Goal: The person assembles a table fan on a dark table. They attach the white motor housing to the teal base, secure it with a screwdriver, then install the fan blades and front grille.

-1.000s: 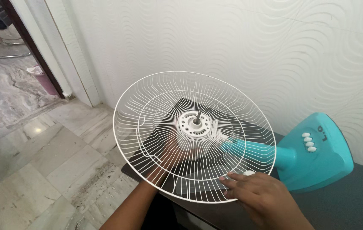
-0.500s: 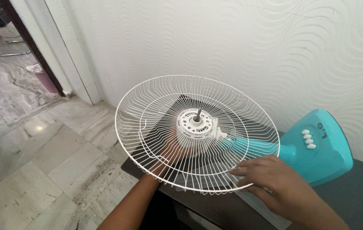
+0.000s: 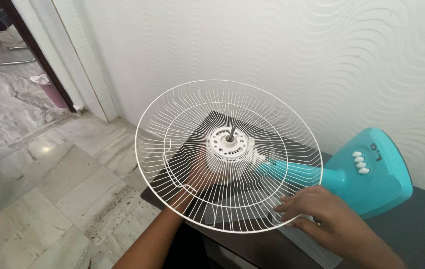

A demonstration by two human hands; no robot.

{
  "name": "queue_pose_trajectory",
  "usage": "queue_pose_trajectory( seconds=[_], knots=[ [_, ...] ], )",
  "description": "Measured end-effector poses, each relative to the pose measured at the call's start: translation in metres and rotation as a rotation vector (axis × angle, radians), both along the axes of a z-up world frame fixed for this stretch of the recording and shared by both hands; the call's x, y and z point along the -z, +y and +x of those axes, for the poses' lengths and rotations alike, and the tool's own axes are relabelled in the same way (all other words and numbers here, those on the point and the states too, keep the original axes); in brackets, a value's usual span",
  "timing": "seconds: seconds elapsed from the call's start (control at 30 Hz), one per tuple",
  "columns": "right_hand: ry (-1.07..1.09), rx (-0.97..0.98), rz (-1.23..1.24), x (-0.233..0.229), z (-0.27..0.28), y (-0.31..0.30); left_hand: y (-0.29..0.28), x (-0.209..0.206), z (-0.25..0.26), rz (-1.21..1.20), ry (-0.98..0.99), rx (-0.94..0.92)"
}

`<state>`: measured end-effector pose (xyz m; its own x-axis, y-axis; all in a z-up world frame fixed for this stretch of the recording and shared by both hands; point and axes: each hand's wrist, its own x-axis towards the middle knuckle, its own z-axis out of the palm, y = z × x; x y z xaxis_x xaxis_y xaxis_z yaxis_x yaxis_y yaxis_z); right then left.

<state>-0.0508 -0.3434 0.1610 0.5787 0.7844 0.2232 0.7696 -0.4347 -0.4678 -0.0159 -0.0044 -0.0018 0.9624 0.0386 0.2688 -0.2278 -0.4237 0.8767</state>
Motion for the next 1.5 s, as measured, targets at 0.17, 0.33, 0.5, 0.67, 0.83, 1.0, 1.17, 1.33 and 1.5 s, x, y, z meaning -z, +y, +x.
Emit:
queue_pose_trajectory(
  seconds=[0.17, 0.33, 0.5, 0.67, 0.83, 1.0, 1.17, 1.33, 1.5],
  knots=[
    [-0.054, -0.066, 0.073, 0.004, -0.001, 0.005, -0.002, -0.006, 0.005, -0.003, -0.007, 0.007],
    [-0.099, -0.061, 0.087, 0.009, -0.004, 0.002, -0.002, 0.001, -0.001, 0.001, 0.003, 0.004],
    [-0.173, -0.06, 0.227, 0.006, -0.003, -0.003, 0.001, 0.002, 0.002, 0.007, 0.003, -0.001],
    [-0.128, 0.02, 0.122, 0.0, -0.003, -0.004, -0.001, -0.008, 0.012, 0.025, -0.011, -0.006],
    [-0.258, -0.022, 0.208, -0.001, -0.014, 0.0, 0.003, -0.011, -0.002, 0.039, -0.03, -0.037],
    [-0.43, 0.225, 0.426, 0.015, -0.024, -0.029, -0.013, -0.001, -0.012, 0.019, -0.022, -0.029],
    [-0.023, 0.721, 0.216, 0.062, -0.05, -0.039, -0.019, 0.004, -0.011, -0.003, -0.027, -0.03],
    [-0.466, 0.467, 0.01, 0.102, -0.051, -0.021, -0.004, 0.005, -0.009, 0.009, -0.019, -0.057],
    [-0.483, 0.497, -0.103, 0.114, -0.024, -0.013, -0.001, 0.006, -0.009, 0.015, -0.02, -0.072]
  ],
)
